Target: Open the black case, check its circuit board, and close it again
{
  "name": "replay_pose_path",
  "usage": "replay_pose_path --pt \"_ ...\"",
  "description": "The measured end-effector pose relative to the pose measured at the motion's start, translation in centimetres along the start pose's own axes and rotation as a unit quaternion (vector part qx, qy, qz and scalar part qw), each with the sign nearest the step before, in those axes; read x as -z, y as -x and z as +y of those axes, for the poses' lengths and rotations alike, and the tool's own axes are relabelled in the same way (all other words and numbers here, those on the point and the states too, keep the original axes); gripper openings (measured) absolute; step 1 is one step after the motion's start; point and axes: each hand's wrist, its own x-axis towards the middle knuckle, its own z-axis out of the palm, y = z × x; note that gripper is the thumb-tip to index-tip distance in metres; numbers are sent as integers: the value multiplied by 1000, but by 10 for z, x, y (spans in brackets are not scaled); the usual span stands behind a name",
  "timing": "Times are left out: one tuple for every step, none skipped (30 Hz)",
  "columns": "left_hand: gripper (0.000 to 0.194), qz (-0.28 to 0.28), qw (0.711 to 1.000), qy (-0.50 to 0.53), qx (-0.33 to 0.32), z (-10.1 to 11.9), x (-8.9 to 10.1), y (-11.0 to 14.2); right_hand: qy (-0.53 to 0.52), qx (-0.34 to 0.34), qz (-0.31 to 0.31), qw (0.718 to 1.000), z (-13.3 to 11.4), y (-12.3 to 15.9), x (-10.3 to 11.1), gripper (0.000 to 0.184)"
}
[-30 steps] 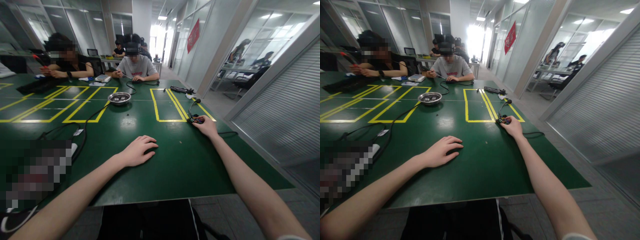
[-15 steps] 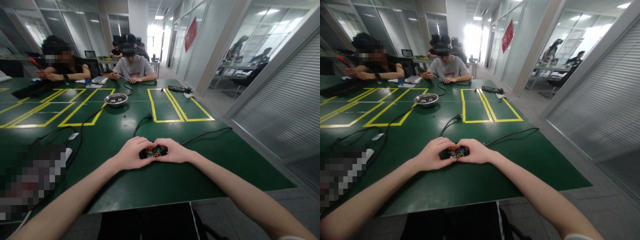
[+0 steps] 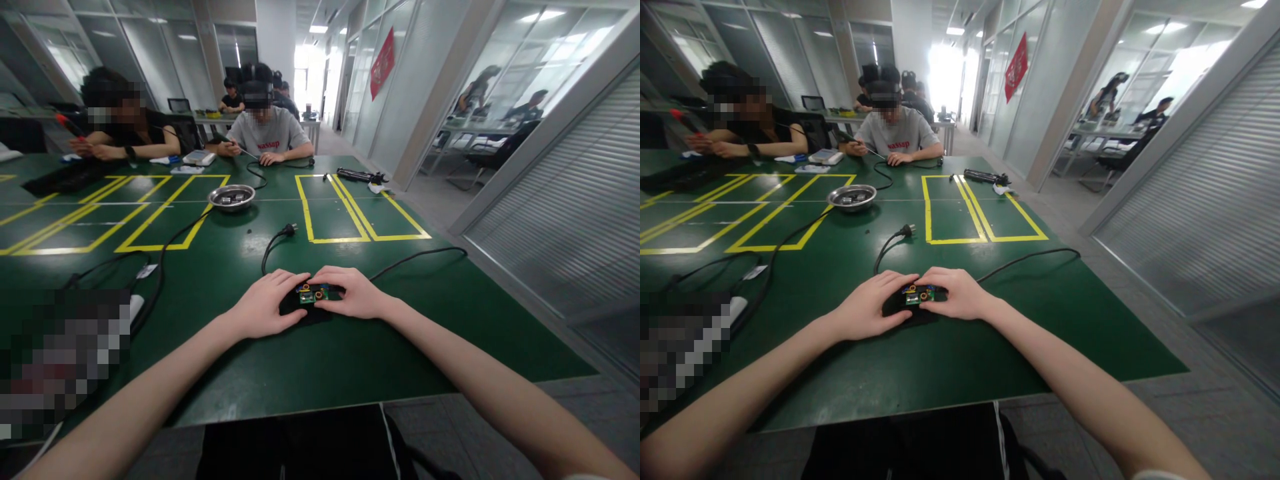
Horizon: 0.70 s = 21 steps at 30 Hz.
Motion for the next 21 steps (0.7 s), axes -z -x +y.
replay_pose_path --pt "64 -3 1000 1 -1 0 0 0 3 0 -1 1000 1 0 0 33" --pt "66 -8 1000 3 -3 -1 0 0 6 1 -1 1000 2 0 0 33" --pt "69 -13 1000 4 -6 -1 1 0 10 1 0 1000 4 0 -1 34" --pt "71 -18 1000 5 -11 -2 2 0 13 2 0 1000 5 1 -2 34" --pt "74 -24 1000 7 -15 -2 3 0 14 4 0 1000 7 1 -3 34" --pt "76 -29 999 11 -20 -3 4 0 11 6 0 1000 8 1 -5 33" --pt "79 -35 999 16 -24 -4 5 -1 6 7 -1 1000 10 1 -6 33" --pt "81 -39 999 22 -28 -5 7 -1 -1 7 -1 1000 11 1 -7 32" --pt "82 -42 998 27 -32 -6 7 -2 -10 6 -1 1000 11 1 -8 31" --pt "82 -44 998 31 -34 -7 8 -2 -17 4 0 1000 12 1 -9 30" --pt "80 -44 998 33 -34 -7 8 -2 -22 1 1 1000 12 0 -10 30" --pt "77 -41 998 32 -32 -7 8 -2 -25 -2 1 1000 11 0 -11 29" --pt "73 -37 998 30 -30 -6 7 -3 -26 -5 0 1000 11 0 -11 30" --pt "69 -32 999 26 -27 -5 6 -3 -27 -7 0 1000 10 0 -11 29" --pt "65 -27 999 23 -24 -4 4 -3 -27 -7 0 1000 10 -1 -12 29" --pt "61 -22 999 20 -21 -3 3 -3 -28 -7 0 1000 9 -1 -12 29" --pt "59 -17 1000 18 -18 -1 1 -3 -29 -8 1 1000 8 -1 -12 28" --pt "57 -12 1000 16 -15 0 0 -3 -31 -9 3 999 8 -1 -13 28" --pt "56 -7 1000 14 -11 1 -1 -3 -33 -10 6 999 7 -1 -13 28" --pt "53 -3 1000 11 -7 2 -2 -3 -35 -13 8 999 7 -1 -14 28" --pt "50 -1 1000 7 -2 2 -2 -4 -37 -15 11 999 6 -1 -14 28"
